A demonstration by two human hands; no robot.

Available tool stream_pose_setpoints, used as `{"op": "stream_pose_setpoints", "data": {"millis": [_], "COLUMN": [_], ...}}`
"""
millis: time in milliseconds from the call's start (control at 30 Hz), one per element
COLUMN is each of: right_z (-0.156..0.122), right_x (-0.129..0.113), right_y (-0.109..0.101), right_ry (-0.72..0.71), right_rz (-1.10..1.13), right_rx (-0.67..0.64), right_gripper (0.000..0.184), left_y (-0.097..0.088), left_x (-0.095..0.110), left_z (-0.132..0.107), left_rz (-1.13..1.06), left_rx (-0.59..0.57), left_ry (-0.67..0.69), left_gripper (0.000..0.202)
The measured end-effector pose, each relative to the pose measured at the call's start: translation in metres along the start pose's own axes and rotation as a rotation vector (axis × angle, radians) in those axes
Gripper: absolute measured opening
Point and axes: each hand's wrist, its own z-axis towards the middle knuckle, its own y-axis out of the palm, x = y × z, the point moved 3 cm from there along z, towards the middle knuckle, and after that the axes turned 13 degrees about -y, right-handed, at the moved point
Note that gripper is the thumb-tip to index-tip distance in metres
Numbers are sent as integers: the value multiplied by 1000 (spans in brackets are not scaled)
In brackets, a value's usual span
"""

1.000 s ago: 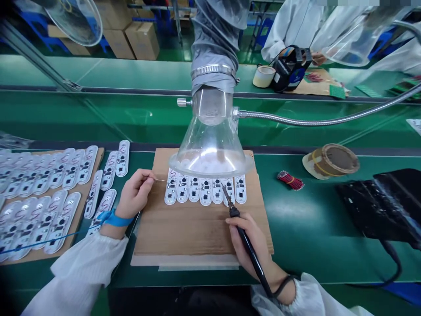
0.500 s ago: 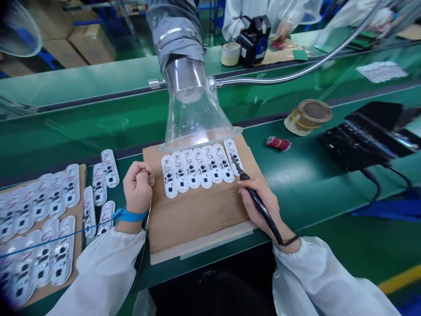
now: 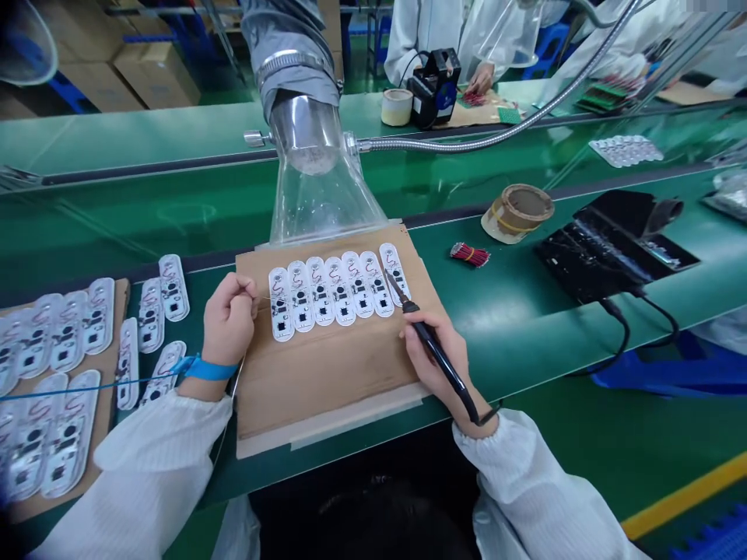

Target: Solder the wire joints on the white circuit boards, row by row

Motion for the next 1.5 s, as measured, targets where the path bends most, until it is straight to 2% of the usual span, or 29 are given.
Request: {"op": "stream_pose_setpoints", "data": {"millis": [200, 367, 567, 733, 1000, 1500], "right_z": [-1, 3, 13, 12, 13, 7], "right_x": [5, 1, -1, 5, -2, 7], "right_y": [1, 0, 6, 13, 12, 10], "right_ry": [8, -16, 21, 60, 74, 40], "right_rz": [135, 184, 186, 179, 203, 95], "right_rx": [-6, 99, 193, 151, 105, 39], "right_gripper": [25, 24, 27, 27, 31, 25], "left_y": [0, -4, -6, -4, -3, -2], "left_x": [11, 11, 9, 8, 11, 11], "left_z": [0, 0, 0, -1, -3, -3], "left_rz": [35, 73, 79, 105, 143, 165], "left_rx": [24, 31, -43, -50, -90, -110], "left_ry": [-2, 7, 28, 1, 18, 18], "left_gripper": [13, 12, 23, 28, 29, 28]}}
